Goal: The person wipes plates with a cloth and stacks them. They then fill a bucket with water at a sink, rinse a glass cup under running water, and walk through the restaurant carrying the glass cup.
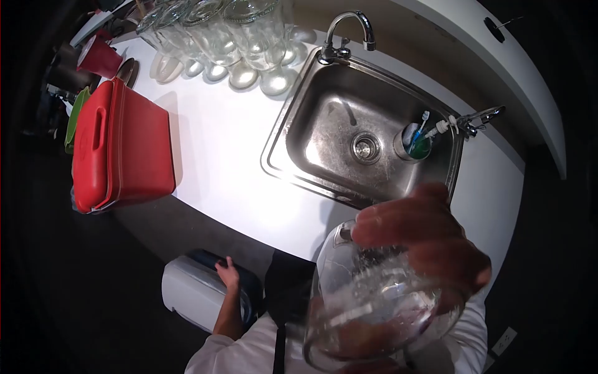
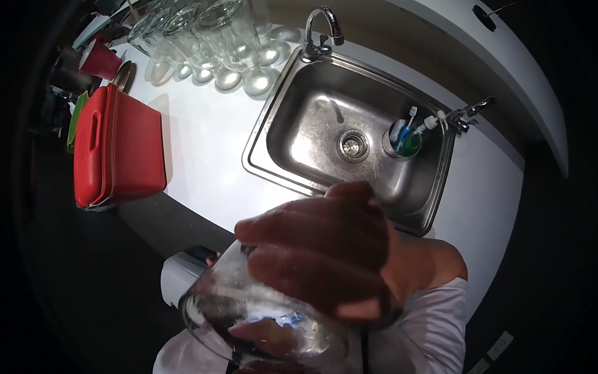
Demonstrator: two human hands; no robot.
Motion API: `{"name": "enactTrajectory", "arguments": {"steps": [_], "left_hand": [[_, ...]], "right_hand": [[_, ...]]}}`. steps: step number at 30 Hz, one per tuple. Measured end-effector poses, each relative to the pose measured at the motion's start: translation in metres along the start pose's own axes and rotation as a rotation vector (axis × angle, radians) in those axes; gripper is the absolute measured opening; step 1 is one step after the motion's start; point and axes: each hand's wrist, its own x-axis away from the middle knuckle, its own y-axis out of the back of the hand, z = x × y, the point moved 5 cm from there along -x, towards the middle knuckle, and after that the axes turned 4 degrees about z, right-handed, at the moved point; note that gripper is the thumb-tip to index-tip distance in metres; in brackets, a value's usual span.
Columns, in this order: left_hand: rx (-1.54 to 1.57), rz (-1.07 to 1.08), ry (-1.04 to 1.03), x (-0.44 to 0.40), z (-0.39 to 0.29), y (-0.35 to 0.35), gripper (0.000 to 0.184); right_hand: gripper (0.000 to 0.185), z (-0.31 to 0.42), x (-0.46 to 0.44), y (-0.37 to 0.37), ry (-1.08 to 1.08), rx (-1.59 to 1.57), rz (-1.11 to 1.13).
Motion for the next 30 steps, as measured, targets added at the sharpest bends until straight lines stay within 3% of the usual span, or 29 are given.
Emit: {"name": "enactTrajectory", "arguments": {"steps": [4, 6, 10, 18, 19, 22, 25, 30], "left_hand": [[-0.256, 0.331, 0.160, 0.027, 0.027, -0.017, 0.058], [-0.223, 0.468, 0.110, 0.016, 0.073, -0.036, 0.058], [-0.053, 0.619, 0.095, 0.005, 0.065, -0.038, 0.057], [0.211, 0.577, 0.130, -0.014, 0.059, -0.042, 0.052], [0.211, 0.594, 0.113, -0.014, 0.056, -0.042, 0.053], [0.331, 0.650, 0.377, 0.009, 0.031, -0.033, 0.055], [0.104, 0.571, 0.062, -0.008, 0.059, -0.048, 0.053], [0.195, 0.626, 0.190, 0.003, 0.054, -0.043, 0.052]], "right_hand": [[0.043, 0.026, -0.011, 0.007, -0.138, 0.084, 0.089], [0.046, 0.034, -0.009, 0.005, -0.158, 0.162, 0.038], [0.054, 0.046, -0.020, -0.002, -0.140, 0.208, -0.127], [0.073, 0.076, -0.030, -0.021, -0.247, 0.111, -0.378], [0.072, 0.073, -0.028, -0.018, -0.189, 0.162, -0.329], [0.070, 0.069, -0.031, -0.011, -0.088, 0.217, -0.276], [0.066, 0.071, -0.029, -0.012, -0.067, 0.226, -0.274], [0.061, 0.075, -0.033, -0.009, -0.027, 0.234, -0.279]]}}
